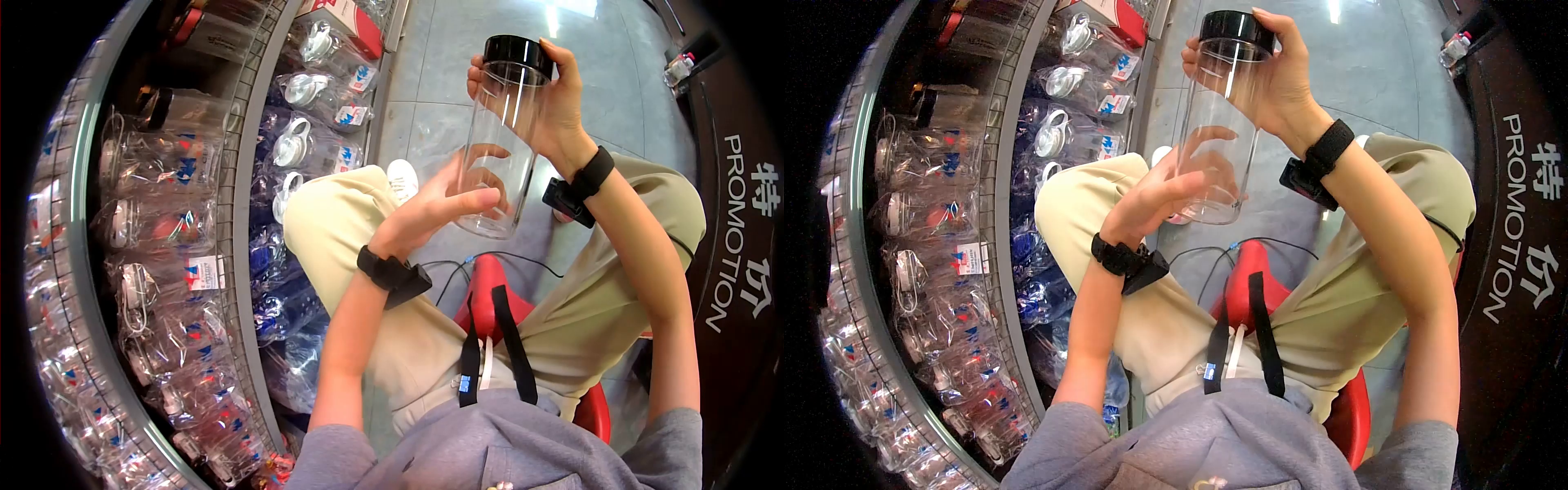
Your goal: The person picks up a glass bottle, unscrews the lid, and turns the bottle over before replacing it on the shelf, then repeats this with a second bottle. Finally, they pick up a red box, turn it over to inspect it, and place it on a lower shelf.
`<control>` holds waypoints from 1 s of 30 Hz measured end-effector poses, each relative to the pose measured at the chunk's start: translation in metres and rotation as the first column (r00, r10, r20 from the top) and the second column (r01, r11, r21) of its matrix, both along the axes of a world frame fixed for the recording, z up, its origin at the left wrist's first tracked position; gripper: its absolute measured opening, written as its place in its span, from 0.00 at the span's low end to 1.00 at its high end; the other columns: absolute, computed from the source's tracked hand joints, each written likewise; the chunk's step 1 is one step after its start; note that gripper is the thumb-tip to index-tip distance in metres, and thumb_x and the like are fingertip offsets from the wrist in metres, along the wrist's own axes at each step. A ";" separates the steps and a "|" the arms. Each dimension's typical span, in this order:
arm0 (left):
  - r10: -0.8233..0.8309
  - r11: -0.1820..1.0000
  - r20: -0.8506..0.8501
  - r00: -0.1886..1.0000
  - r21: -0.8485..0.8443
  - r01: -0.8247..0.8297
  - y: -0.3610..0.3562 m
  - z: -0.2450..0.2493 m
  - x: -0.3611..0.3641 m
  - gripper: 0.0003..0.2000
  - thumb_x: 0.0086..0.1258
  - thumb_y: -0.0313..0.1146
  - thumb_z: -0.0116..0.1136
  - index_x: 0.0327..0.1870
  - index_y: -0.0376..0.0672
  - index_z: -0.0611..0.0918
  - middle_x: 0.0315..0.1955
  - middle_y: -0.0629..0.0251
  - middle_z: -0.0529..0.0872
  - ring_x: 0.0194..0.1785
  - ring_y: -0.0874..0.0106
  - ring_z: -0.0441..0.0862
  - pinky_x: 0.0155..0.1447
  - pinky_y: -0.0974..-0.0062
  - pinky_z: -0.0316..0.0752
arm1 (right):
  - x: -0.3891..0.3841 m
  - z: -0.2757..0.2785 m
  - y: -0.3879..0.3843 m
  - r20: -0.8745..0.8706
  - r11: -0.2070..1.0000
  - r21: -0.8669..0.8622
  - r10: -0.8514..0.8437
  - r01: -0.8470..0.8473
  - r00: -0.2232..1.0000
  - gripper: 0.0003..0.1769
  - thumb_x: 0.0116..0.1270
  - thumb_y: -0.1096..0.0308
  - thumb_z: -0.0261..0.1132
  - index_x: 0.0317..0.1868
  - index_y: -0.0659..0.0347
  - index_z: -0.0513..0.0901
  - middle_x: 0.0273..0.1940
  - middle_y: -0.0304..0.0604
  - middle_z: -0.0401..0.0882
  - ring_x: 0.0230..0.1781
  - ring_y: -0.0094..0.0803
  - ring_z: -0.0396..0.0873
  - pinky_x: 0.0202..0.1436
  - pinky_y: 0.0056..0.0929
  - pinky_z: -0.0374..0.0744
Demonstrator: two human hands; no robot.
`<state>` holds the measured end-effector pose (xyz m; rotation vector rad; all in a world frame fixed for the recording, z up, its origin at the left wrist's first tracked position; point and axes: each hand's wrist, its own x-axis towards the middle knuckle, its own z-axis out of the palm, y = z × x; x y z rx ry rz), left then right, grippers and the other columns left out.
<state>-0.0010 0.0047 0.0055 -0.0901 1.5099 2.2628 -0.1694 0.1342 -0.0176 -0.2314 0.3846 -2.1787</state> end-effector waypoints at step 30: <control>0.269 0.963 -0.021 0.963 0.015 -0.269 0.009 0.009 0.000 0.36 0.49 0.28 0.77 0.59 0.37 0.67 0.45 0.61 0.79 0.44 0.75 0.82 0.50 0.74 0.80 | 0.035 0.035 -0.002 -0.623 0.951 0.308 0.190 0.015 0.758 0.43 0.48 0.62 0.71 0.65 0.64 0.66 0.52 0.44 0.78 0.54 0.32 0.76 0.62 0.27 0.70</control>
